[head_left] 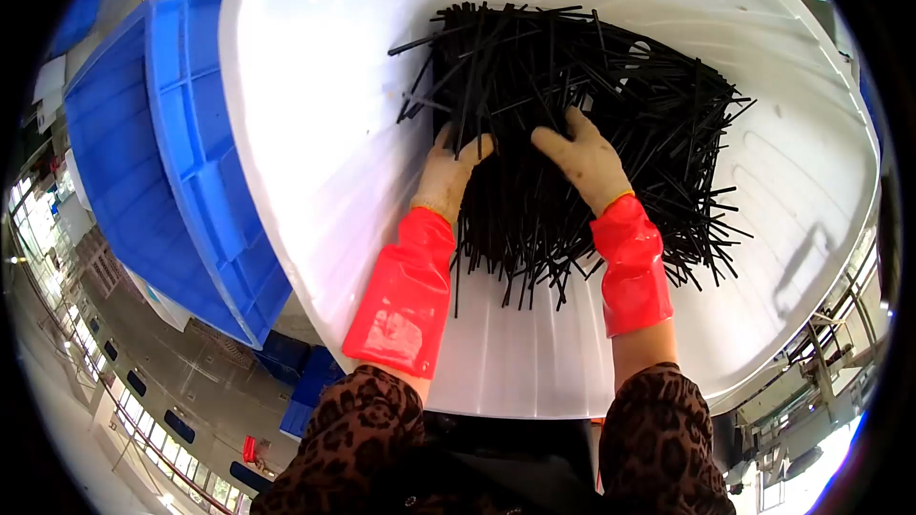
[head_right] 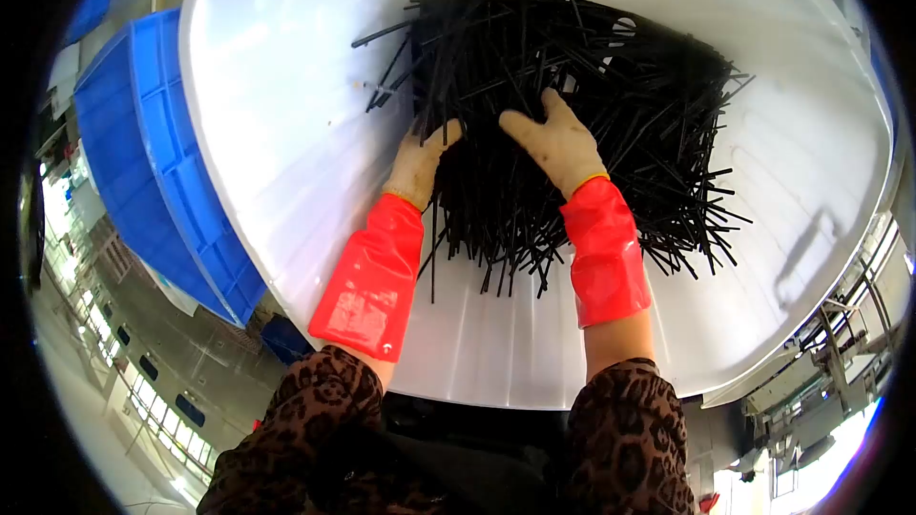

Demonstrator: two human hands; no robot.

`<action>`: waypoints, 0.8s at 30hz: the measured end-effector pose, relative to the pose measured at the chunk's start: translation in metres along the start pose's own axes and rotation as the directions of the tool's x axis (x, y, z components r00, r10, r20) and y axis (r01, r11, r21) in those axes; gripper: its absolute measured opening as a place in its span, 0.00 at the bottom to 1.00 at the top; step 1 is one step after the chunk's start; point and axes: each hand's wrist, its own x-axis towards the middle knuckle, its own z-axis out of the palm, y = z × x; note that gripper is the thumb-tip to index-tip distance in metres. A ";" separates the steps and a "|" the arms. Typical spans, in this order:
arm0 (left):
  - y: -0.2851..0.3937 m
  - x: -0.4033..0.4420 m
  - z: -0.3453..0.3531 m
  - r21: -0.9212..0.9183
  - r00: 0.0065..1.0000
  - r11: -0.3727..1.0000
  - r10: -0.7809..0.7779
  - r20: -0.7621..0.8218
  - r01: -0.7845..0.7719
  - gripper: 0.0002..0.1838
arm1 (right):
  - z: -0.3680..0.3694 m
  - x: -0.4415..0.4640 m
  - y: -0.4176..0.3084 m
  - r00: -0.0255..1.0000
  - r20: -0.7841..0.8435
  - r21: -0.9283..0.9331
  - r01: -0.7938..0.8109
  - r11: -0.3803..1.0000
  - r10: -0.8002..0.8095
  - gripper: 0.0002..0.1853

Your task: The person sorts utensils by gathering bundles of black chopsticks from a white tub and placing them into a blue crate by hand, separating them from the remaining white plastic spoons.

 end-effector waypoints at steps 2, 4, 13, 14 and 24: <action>-0.003 0.004 0.000 0.077 0.998 0.997 -0.020 -0.066 0.025 0.28 | -0.005 0.002 -0.008 0.999 0.030 0.148 -0.029 0.989 0.025 0.36; -0.012 0.014 0.001 0.153 0.991 0.987 -0.034 -0.132 0.054 0.29 | 0.000 0.016 -0.007 0.984 0.134 0.261 -0.148 0.954 0.116 0.26; -0.021 0.048 0.004 -0.022 0.995 0.997 -0.072 0.070 0.074 0.34 | 0.018 0.033 0.027 0.919 0.148 -0.027 0.373 0.927 -0.366 0.13; -0.027 0.050 0.002 0.045 0.999 0.999 -0.027 0.033 0.025 0.32 | 0.018 0.033 0.025 0.920 0.147 -0.026 0.372 0.928 -0.364 0.13; 0.016 -0.003 0.018 0.282 0.995 0.959 0.021 -0.095 0.007 0.27 | 0.011 0.014 -0.003 0.938 0.199 0.116 0.266 0.957 -0.285 0.14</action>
